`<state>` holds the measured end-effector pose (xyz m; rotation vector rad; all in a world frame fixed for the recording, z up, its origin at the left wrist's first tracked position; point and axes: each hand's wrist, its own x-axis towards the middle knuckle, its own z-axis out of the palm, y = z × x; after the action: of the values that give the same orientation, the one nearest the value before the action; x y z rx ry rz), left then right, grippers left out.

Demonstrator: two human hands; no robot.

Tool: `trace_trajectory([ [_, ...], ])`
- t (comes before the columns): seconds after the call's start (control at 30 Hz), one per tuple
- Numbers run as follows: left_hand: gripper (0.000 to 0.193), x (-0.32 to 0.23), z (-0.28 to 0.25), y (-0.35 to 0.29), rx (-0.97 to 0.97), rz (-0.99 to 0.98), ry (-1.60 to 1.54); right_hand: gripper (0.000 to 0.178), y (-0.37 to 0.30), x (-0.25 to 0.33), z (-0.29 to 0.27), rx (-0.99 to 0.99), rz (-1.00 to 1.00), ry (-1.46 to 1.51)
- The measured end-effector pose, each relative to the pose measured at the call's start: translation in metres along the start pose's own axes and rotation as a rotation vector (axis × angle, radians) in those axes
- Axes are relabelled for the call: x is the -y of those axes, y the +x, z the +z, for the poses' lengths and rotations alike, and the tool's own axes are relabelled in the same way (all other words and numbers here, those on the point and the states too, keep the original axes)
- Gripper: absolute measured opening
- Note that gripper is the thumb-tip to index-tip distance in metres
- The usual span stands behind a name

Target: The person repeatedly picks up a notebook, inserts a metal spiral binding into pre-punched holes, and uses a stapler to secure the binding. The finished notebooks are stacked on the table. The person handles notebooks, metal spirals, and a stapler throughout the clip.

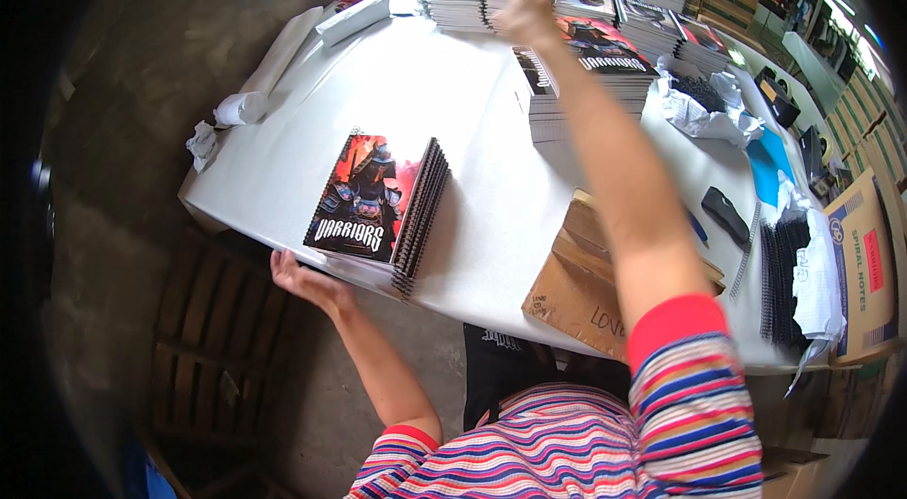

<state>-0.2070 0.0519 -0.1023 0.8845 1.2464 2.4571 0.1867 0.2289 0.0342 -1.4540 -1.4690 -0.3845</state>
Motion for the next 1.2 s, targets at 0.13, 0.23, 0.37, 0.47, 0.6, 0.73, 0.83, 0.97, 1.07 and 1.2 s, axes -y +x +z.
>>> trace_trajectory([
  [0.13,0.037,-0.077,0.011,-0.023,-0.112,0.167,0.077,0.065,0.030,-0.115,-0.144,0.537,0.489,-0.641],
  [0.23,0.051,-0.119,0.023,-0.064,0.053,0.471,-0.037,0.077,-0.022,-0.111,-0.154,0.521,1.142,0.064],
  [0.37,0.059,-0.147,0.041,-0.166,0.885,0.772,-0.094,0.040,-0.018,-0.174,-0.174,0.249,0.509,-0.709],
  [0.47,0.034,-0.132,0.043,-0.228,1.803,0.723,-0.229,0.034,-0.005,-0.139,-0.195,0.086,0.328,-0.443],
  [0.6,0.032,-0.106,0.050,-0.256,1.889,0.781,-0.161,0.022,-0.020,-0.054,-0.253,-0.097,0.422,0.151],
  [0.73,0.080,-0.135,0.077,-0.262,1.720,0.229,-0.333,0.023,-0.107,0.000,-0.294,-0.318,0.433,0.354],
  [0.83,0.093,-0.152,0.084,-0.266,1.264,-0.610,-0.755,0.017,-0.200,0.075,-0.272,-0.461,0.647,0.857],
  [0.97,0.026,-0.175,0.094,-0.247,0.637,-0.897,-0.537,0.024,-0.263,0.118,-0.266,-0.229,0.840,1.159],
  [1.07,0.024,-0.156,0.078,-0.199,0.999,-0.664,-0.418,0.056,-0.265,0.073,-0.300,-0.283,0.580,1.231],
  [1.2,0.006,-0.151,0.085,-0.169,1.550,-0.247,-0.230,0.043,-0.282,0.041,-0.341,0.227,0.454,0.755],
])
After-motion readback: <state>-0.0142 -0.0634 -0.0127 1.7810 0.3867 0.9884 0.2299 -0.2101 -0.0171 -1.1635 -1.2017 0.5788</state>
